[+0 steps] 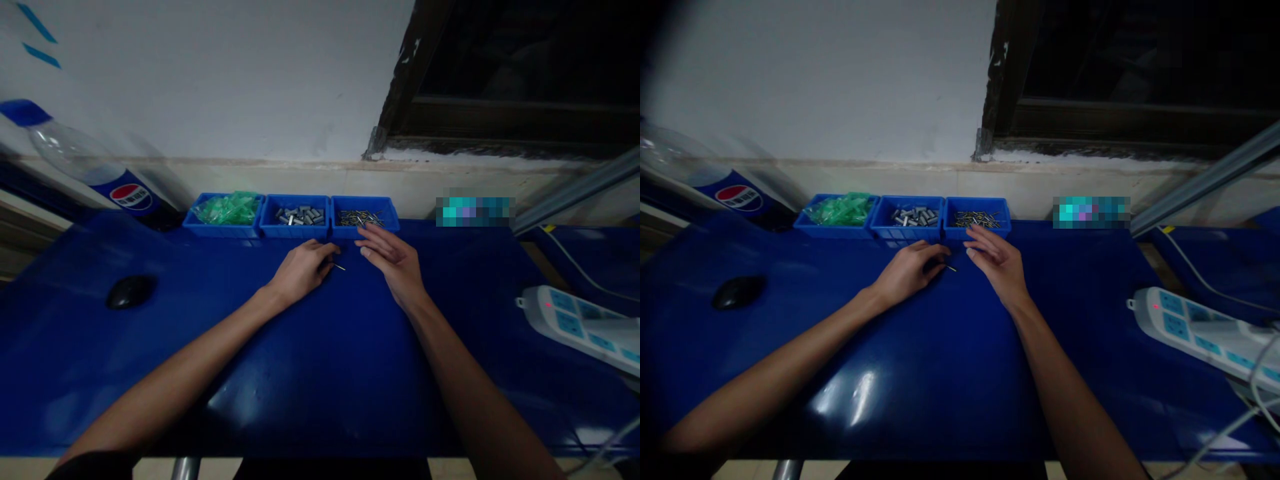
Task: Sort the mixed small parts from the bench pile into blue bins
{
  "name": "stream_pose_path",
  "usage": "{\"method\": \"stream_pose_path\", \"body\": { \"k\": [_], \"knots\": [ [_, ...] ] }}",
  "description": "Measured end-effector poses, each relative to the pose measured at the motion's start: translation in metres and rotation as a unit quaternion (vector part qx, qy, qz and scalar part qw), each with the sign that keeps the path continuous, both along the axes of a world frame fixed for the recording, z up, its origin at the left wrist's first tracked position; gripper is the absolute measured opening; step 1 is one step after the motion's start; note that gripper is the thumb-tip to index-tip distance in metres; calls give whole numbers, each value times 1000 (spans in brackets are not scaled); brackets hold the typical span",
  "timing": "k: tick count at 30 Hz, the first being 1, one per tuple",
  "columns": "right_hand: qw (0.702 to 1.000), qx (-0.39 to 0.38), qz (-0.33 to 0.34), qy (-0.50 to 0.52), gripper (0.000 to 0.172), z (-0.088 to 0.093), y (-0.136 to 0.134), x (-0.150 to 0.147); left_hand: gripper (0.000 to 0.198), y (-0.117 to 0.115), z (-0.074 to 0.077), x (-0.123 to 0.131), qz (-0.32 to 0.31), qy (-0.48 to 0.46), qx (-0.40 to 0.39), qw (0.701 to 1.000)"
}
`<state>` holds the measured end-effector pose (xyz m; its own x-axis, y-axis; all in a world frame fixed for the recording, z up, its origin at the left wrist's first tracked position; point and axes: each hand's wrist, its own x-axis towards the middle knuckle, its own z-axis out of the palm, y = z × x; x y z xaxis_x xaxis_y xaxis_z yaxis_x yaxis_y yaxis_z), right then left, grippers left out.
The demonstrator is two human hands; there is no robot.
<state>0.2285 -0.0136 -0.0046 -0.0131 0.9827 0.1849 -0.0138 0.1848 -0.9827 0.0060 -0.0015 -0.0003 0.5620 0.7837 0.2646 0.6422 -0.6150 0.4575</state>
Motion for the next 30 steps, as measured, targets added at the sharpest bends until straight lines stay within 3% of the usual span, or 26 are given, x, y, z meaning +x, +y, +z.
{"method": "stream_pose_path", "body": {
  "k": [3,8,13,18,24,30],
  "knots": [
    [1000,9,22,12,54,-2,1,1,24,0,2,1,-21,59,31,998],
    [1000,-19,9,15,43,-3,1,1,22,-3,5,7,-23,186,87,978],
    [1000,-29,9,7,40,-3,0,1,24,-7,9,9,-7,203,76,976],
    [999,-36,18,5,38,-8,2,2,28,-4,2,5,-6,133,68,989],
    [999,-38,25,8,35,-10,4,3,28,1,-10,1,4,-45,53,998],
    [999,-46,22,11,33,-7,3,2,24,2,-5,4,38,-161,31,986]
  ]
}}
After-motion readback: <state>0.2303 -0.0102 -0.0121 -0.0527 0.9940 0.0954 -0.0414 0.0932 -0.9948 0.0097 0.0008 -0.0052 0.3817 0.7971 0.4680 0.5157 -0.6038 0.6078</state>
